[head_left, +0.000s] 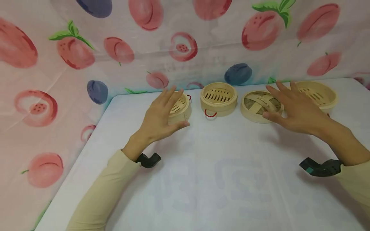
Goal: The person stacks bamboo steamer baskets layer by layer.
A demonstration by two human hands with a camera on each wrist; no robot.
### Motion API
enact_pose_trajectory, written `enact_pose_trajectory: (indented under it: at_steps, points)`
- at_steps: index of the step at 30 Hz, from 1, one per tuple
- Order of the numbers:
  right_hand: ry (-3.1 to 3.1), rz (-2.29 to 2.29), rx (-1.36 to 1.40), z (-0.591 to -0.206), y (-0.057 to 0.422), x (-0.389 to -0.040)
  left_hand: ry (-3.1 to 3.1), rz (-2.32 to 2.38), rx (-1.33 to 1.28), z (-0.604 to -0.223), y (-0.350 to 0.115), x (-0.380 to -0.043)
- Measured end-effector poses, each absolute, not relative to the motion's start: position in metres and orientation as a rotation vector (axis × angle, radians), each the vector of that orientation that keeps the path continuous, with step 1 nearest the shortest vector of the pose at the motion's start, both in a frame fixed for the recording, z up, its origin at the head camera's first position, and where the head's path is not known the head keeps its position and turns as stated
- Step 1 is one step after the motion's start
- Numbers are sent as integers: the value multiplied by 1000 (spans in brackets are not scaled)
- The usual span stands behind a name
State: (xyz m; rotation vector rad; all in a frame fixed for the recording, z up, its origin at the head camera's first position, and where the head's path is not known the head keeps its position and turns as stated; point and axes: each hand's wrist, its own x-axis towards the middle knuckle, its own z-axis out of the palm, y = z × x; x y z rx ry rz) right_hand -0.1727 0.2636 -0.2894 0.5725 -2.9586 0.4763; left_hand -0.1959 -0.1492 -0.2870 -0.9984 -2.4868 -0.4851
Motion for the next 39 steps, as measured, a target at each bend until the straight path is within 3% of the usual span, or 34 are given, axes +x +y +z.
enact_pose_trajectory:
  at_steps: [5,15,39]
  points:
    - [-2949,574,583,-289,252,-180,-2443,-613,-1081,-292,-129,-191]
    - [-2982,721,619,-289,235,-198,-2612,-1065,-740,-299,-82,-176]
    - [-2980,858,743,-296,213,-235,-2807,-1079,-492,-335,-38,-216]
